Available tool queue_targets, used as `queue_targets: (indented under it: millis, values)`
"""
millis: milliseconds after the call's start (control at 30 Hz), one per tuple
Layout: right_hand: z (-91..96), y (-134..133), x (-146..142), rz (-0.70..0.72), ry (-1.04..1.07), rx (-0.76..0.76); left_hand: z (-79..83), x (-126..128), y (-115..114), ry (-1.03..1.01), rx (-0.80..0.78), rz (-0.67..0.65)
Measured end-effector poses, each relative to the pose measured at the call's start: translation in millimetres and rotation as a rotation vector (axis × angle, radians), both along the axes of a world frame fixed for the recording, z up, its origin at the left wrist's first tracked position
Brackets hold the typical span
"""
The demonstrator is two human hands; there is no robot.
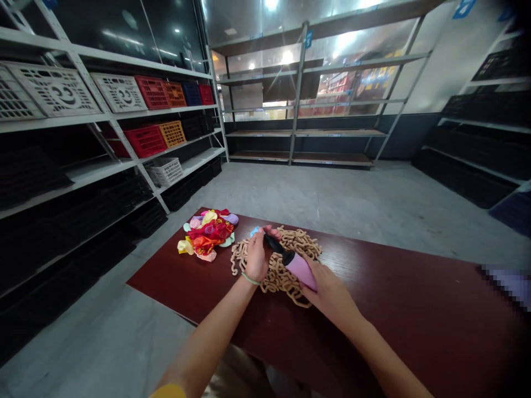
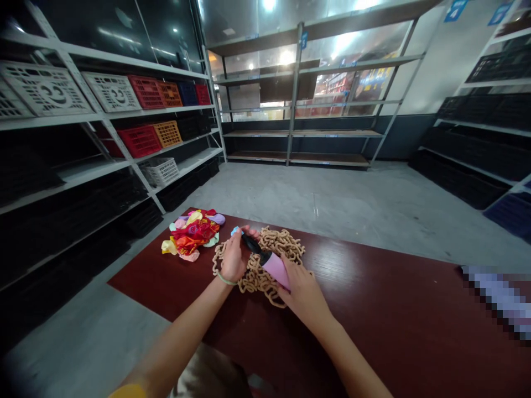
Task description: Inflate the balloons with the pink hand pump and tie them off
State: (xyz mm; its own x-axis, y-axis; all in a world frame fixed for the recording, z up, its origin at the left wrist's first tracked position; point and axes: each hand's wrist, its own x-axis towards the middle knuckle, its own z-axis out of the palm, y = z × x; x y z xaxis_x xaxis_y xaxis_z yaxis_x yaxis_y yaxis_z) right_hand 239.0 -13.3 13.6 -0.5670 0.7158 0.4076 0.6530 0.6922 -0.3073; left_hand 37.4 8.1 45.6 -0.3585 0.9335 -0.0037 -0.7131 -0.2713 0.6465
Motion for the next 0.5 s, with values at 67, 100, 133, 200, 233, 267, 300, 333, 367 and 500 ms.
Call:
queue_targets:
  millis: [67, 100, 133, 200, 233, 267, 300, 333, 367, 500]
  values:
    - [1.4, 1.3, 2.9, 0.009, 0.041, 0.008, 15.4, 12.0, -0.8, 0.001, 0.035, 0.010]
    - [3.5, 1.9, 4.6, 0.001, 0.057, 0.013, 23.2, 18.0, -1.1, 0.005, 0.057, 0.024]
    - [6.3, 2.4, 6.4, -0.015, 0.068, 0.011, 30.8, 23.9, -1.3, 0.010, 0.082, 0.041]
    - [12.9, 3.4, 10.7, -0.057, 0.075, -0.011, 44.4, 35.0, -1.0, 0.021, 0.128, 0.065]
    - [16.1, 4.0, 12.9, -0.078, 0.072, -0.028, 50.2, 39.9, -0.4, 0.029, 0.145, 0.074]
    - [18.6, 4.6, 14.9, -0.097, 0.071, -0.042, 55.3, 44.2, 0.7, 0.042, 0.154, 0.083]
    - [20.3, 5.2, 16.6, -0.106, 0.074, -0.048, 59.7, 47.8, 2.0, 0.061, 0.157, 0.091]
    - [20.9, 5.8, 17.7, -0.108, 0.084, -0.047, 63.3, 50.6, 3.7, 0.085, 0.155, 0.102]
    - [20.6, 6.3, 18.2, -0.110, 0.104, -0.039, 66.0, 52.5, 5.6, 0.110, 0.151, 0.116]
    - [13.2, 6.3, 16.3, -0.133, 0.171, 0.014, 69.8, 51.7, 13.2, 0.171, 0.136, 0.172]
